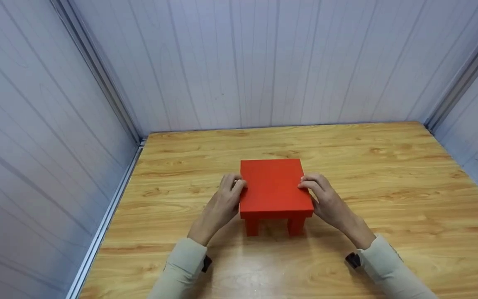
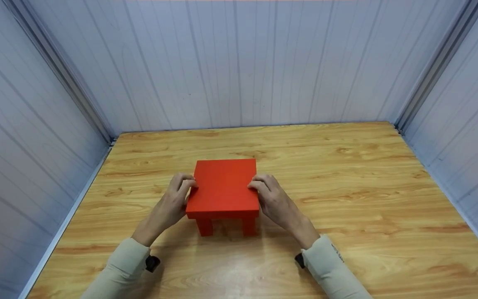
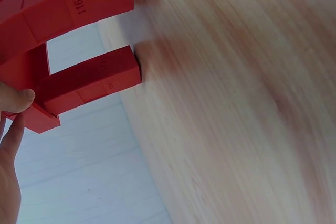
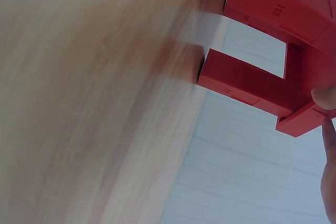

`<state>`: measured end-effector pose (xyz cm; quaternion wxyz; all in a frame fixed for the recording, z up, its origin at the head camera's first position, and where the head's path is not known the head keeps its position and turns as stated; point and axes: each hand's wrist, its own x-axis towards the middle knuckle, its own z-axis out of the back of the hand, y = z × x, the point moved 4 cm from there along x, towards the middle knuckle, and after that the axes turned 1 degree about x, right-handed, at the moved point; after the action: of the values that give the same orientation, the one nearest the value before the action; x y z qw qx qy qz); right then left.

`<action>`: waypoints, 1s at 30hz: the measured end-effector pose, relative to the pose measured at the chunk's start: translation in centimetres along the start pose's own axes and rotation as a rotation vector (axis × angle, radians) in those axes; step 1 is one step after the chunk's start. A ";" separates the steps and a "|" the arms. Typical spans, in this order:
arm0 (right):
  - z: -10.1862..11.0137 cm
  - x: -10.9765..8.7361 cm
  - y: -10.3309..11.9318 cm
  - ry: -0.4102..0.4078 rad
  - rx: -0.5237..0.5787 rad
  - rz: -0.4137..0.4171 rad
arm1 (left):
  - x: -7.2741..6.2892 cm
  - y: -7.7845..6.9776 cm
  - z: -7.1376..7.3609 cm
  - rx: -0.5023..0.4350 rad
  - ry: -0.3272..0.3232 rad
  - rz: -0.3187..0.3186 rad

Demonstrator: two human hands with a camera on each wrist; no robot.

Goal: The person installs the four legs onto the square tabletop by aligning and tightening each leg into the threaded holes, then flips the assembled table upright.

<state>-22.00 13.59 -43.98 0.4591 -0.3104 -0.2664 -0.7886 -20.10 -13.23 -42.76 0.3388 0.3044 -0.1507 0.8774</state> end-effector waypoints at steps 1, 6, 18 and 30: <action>0.0 0.0 0.0 -0.001 -0.007 0.003 | 0.0 0.0 0.0 0.006 0.008 -0.002; 0.0 -0.1 0.1 -0.003 -0.022 0.019 | -0.1 0.0 -0.1 0.020 0.036 -0.002; -0.1 -0.3 0.4 0.022 -0.072 0.040 | -0.6 -0.3 -0.2 0.090 0.058 0.001; 0.0 -0.2 0.5 0.029 -0.104 0.079 | -0.9 -0.2 -0.4 0.110 0.008 0.005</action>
<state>-21.50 13.52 -44.09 0.4770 -0.3326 -0.2060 -0.7870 -19.57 -13.33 -43.61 0.3200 0.3185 -0.1014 0.8865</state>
